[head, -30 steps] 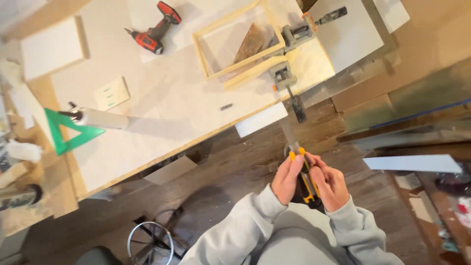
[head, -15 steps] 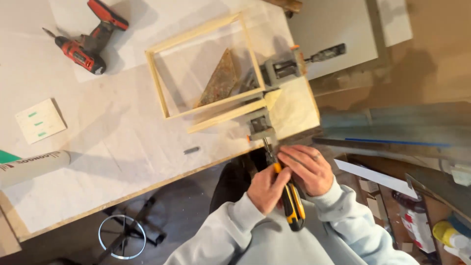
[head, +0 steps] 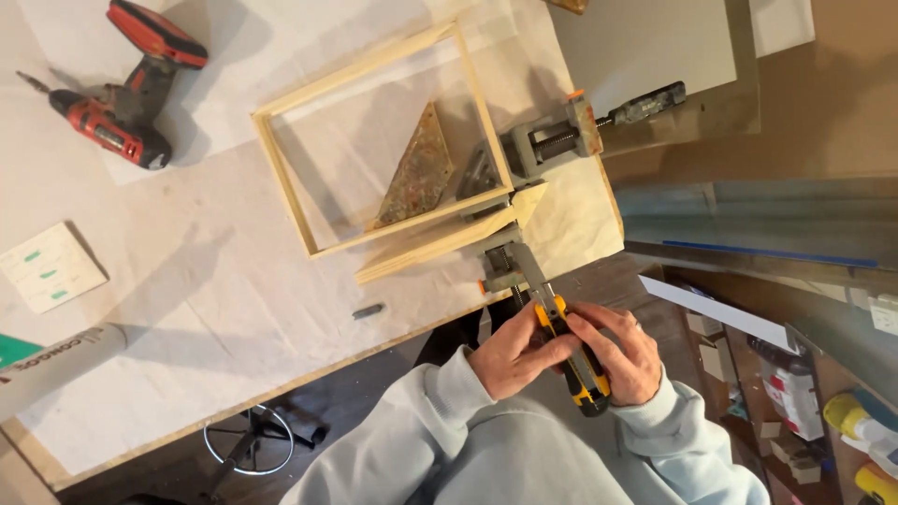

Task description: The person assembles a wooden picture frame at a workbench. They cut a small piece with a utility knife, position frame corners against a triangular guide, tighten bar clamps to hold the joints, tap the frame with a hammer, apply wood glue, and lift the assembled frame to check the corners.

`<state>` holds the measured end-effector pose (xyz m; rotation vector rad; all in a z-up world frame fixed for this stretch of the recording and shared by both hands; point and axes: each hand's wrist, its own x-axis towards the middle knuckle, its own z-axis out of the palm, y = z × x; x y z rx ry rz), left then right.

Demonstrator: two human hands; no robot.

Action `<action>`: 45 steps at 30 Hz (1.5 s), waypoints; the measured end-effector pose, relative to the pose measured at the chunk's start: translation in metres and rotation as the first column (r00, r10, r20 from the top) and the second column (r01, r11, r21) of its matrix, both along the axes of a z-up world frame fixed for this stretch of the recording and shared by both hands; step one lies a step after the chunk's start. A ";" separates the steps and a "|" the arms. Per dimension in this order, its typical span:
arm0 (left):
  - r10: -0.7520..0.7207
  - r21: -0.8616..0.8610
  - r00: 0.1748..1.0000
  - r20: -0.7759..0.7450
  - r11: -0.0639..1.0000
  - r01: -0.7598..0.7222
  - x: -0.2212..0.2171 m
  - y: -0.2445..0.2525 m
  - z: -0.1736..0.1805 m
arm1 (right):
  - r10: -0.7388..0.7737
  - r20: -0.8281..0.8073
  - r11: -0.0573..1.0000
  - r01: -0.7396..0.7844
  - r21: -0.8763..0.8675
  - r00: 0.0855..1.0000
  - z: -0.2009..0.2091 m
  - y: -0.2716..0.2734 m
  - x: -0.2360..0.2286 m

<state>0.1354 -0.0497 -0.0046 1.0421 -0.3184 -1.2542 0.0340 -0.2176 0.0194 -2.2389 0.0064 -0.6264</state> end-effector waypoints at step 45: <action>-0.527 0.463 0.007 0.850 0.740 -0.487 0.001 -0.005 -0.063 | 0.093 -0.330 0.989 -0.124 -0.075 0.939 -0.076 -0.046 0.088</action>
